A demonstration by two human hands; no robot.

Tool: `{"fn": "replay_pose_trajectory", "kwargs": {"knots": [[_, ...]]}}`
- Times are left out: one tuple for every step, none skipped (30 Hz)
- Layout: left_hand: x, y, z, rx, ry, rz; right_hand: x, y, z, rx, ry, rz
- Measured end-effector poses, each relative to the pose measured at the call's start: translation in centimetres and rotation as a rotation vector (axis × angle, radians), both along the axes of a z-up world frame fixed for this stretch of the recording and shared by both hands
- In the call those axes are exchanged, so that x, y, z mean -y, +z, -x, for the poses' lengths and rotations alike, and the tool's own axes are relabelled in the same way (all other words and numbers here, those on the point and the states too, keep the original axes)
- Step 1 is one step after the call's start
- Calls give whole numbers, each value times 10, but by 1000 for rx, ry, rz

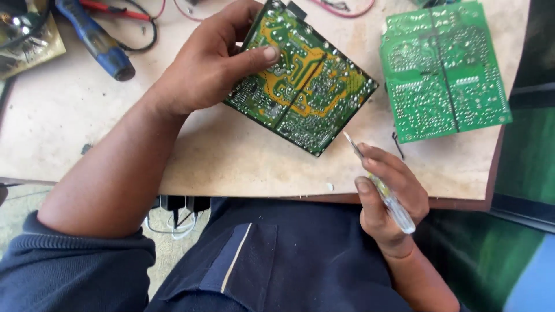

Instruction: The person holds a small circuit board and uses a screwdriver to point at and manipulate components on both sides. They flip the board to inspect traces and solder points, then set it down and pick up a second green circuit board to examine it.

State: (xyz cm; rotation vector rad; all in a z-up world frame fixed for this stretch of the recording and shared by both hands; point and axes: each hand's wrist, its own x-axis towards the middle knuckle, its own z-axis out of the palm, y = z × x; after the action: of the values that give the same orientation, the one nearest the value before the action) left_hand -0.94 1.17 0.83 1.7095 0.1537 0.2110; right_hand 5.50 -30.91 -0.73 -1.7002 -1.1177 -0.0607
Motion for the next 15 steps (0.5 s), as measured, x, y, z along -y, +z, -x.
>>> {"fn": "replay_pose_trajectory", "kwargs": {"knots": [[-2,3,-1,45,1,97,0,-4,0,-73,-5,-71],[-4,7,-2,90,1,194,-1,-8,-1,-146,-8,-142],[-5,9,-1,90,-11,179,-2,-6,-2,-144,-17,-158],[-5,10,-1,70,25,184,-3,-5,-4,-149,-18,-144],[-4,10,-3,48,50,197,-2,-2,-5,-154,-31,-122],[-6,14,-2,47,28,190,-5,2,-4,-151,-52,-132],[-6,17,-2,-4,48,161,-5,7,-2,-219,-42,-112],[-6,19,-2,-55,68,130,-5,12,-1,-288,-31,-93],[-4,23,-3,-49,43,135,1,10,-5,-280,-56,-92],[-2,26,-4,-125,98,146,7,8,-9,-224,-90,-168],[-1,31,-3,-201,160,153,11,6,-14,-168,-117,-246],[1,33,-6,-197,141,152,21,7,-30,-160,-135,-247],[3,35,-7,-249,186,152,32,8,-44,4,-306,-196],[6,37,-8,-301,232,150,44,8,-57,167,-475,-140],[5,33,-8,-298,216,148,39,21,-66,172,-491,-140]]}}
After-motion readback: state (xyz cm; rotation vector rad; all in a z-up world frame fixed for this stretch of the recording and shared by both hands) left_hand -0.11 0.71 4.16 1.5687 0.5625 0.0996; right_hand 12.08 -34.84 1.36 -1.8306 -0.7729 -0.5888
